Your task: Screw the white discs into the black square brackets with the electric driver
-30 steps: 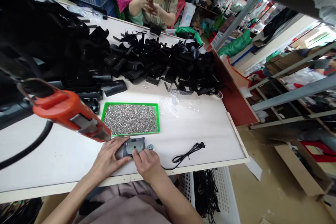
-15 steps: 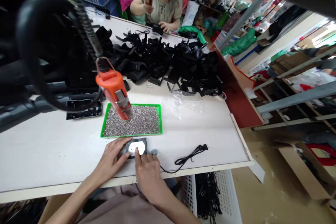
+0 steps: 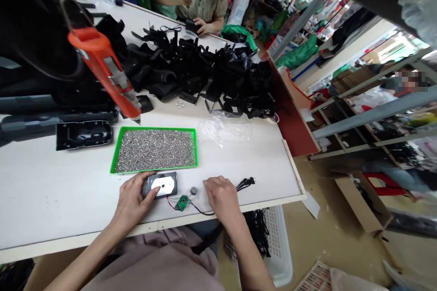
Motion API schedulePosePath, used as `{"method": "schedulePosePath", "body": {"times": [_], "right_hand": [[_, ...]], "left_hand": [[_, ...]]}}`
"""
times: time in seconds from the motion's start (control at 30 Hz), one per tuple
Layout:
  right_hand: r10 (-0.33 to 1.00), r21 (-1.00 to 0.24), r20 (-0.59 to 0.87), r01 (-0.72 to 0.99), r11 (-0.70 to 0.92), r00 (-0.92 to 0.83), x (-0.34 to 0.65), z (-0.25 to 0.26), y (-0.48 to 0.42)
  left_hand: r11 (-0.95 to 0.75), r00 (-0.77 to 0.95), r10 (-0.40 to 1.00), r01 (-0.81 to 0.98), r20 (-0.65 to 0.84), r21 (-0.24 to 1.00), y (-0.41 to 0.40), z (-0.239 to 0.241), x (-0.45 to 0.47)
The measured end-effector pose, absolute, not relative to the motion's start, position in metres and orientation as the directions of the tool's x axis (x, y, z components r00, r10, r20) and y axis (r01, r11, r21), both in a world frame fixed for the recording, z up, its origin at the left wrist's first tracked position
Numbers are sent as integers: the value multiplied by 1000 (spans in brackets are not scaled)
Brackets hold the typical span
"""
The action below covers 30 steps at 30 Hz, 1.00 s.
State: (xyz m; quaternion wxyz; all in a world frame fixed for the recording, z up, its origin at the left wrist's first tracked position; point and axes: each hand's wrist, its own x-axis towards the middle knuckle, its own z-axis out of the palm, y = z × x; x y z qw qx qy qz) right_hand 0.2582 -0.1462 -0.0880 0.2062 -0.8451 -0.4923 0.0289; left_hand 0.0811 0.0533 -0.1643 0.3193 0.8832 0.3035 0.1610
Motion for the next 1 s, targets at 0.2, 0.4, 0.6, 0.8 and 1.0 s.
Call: {"method": "schedulePosePath", "body": {"times": [0.2,0.4,0.6,0.8,1.0], "right_hand": [[868,-460,-139,745,-483,477,246,-100,-136],[835,-596,-47,655,-464,548,247,-103,-124],[913,-673,219,731,-115,345,235,-100,-94],[991,-491,111,871,-14,79,239,-90,-68],[989,-289,18,946,147,-148,243,-76,-54]], "left_hand": [[-645,762,634,428,130,633,51,-167,82],[-656,738,653,441,168,612,44,-162,80],[-658,733,656,439,179,611,41,-161,80],[-673,739,645,428,195,603,39,-162,81],[-667,738,652,451,172,593,36,-161,79]]}}
